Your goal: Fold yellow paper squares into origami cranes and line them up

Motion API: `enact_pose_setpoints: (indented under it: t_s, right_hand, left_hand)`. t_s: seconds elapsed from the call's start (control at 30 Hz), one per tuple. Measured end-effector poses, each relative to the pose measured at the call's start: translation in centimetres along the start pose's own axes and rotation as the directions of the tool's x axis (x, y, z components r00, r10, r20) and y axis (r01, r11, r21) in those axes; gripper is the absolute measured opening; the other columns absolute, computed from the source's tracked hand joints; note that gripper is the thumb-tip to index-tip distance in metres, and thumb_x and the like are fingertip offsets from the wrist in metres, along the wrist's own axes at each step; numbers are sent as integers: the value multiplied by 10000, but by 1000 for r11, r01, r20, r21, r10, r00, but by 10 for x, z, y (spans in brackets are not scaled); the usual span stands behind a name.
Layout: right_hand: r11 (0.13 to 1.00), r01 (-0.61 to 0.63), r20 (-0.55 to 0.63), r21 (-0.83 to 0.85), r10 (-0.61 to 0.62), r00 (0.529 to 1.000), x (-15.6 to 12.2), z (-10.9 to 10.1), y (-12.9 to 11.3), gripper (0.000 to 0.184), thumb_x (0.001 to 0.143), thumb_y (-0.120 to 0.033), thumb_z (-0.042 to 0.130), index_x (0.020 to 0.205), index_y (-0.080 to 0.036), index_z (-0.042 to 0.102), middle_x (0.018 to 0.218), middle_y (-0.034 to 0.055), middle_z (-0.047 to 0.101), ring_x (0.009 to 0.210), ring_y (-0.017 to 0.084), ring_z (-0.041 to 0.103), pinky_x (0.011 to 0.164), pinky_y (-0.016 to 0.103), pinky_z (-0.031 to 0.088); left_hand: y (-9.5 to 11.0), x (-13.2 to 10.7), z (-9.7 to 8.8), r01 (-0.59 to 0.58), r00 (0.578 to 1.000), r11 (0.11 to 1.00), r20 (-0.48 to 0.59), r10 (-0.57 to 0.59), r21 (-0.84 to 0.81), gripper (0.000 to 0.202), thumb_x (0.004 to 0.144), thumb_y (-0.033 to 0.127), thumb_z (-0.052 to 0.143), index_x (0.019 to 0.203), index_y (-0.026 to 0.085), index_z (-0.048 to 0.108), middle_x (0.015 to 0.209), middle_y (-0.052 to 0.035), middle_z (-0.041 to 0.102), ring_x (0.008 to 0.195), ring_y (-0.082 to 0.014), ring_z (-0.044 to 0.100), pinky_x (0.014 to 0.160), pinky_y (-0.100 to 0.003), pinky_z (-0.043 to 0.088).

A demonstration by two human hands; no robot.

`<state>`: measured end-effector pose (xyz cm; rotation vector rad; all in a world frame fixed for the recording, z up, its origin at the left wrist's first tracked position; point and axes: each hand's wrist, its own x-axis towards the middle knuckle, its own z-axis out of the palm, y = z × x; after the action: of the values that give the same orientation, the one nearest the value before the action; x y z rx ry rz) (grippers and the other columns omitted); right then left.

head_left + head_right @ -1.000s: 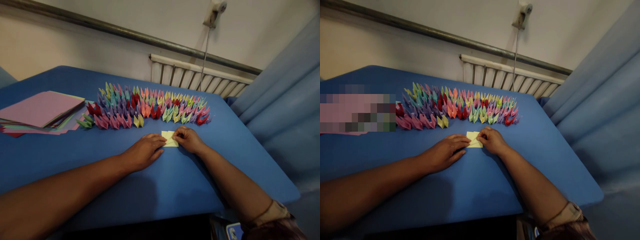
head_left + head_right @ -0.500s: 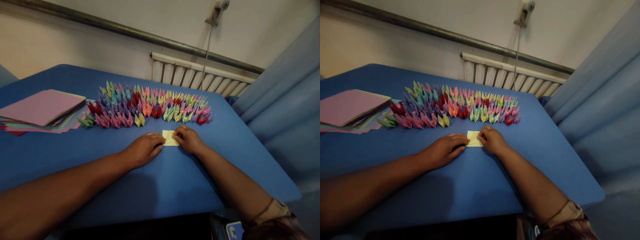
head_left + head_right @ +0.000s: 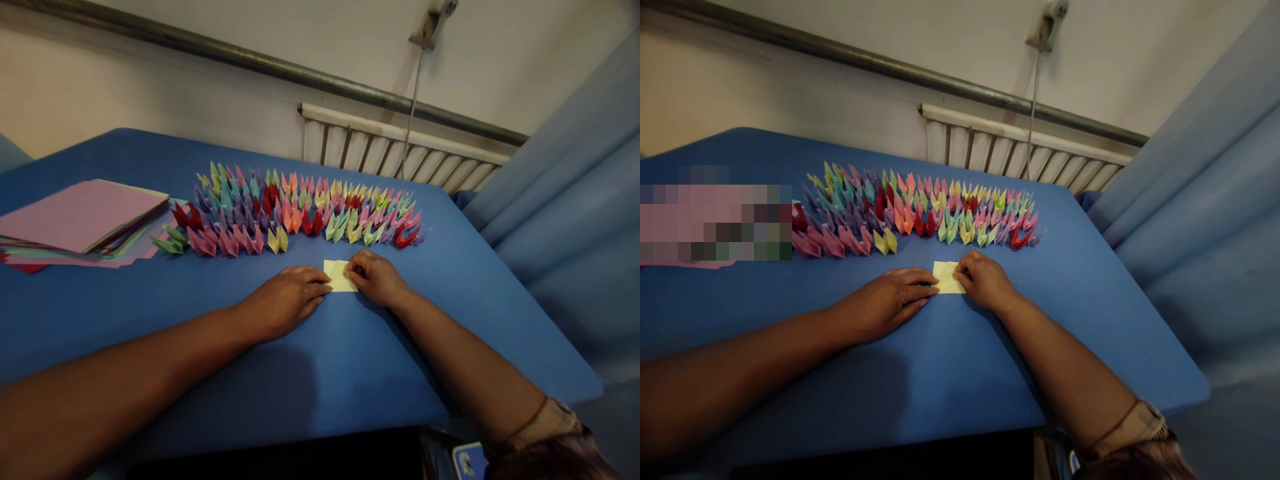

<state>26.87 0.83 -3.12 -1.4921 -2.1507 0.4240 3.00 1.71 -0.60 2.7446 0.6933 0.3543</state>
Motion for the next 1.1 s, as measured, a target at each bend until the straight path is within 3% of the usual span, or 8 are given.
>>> enact_pose_setpoints:
  t_s: [0.47,0.63,0.77,0.87,1.0,1.1]
  right_hand:
    - [999,-20,-15,30,20,1000,1,1,-1,64,836,-151,622,791,-179,588,788,-1,552,707,126,526,659,251,395]
    - [999,-40,-29,28,41,999,1,0,0,41,836,-146,612,858,-180,608,832,11,568,707,131,541,676,271,433]
    - [997,82,-56,-2,-82,995,2,-2,4,369,826,-99,607,1178,-211,595,1186,83,580,1068,200,554,899,355,443]
    - [983,182,29,-23,-182,983,4,-3,8,412,877,-84,544,1238,-275,592,1329,68,538,1215,217,489,1003,428,384]
    - [968,250,91,4,-249,964,4,-8,8,330,883,-93,550,1161,-243,645,1173,70,599,1086,190,548,964,399,416]
    - [980,201,74,13,-201,977,2,-10,4,280,872,-132,590,1131,-215,655,1054,62,598,992,177,560,903,353,446]
  left_hand:
    - [7,0,2,14,998,997,57,-18,72,358,917,276,535,1256,164,560,1355,-94,574,1276,-280,478,1058,-437,393]
    - [4,1,6,-24,999,994,33,20,105,367,937,292,509,1294,228,562,1381,-79,554,1278,-271,479,1058,-443,375]
    - [4,1,8,-41,999,986,34,35,160,373,945,314,498,1303,237,568,1393,-77,548,1272,-269,488,1051,-437,369]
    - [4,0,9,-61,998,978,26,57,197,376,951,325,482,1305,229,565,1384,-72,558,1267,-274,487,1044,-439,363]
    - [3,-1,8,-73,997,973,12,72,217,376,952,334,478,1296,216,571,1350,-59,591,1271,-278,476,1053,-439,337]
    - [-1,-2,4,-61,998,969,3,62,238,379,958,345,467,1288,197,580,1347,-67,594,1278,-282,466,1059,-440,324]
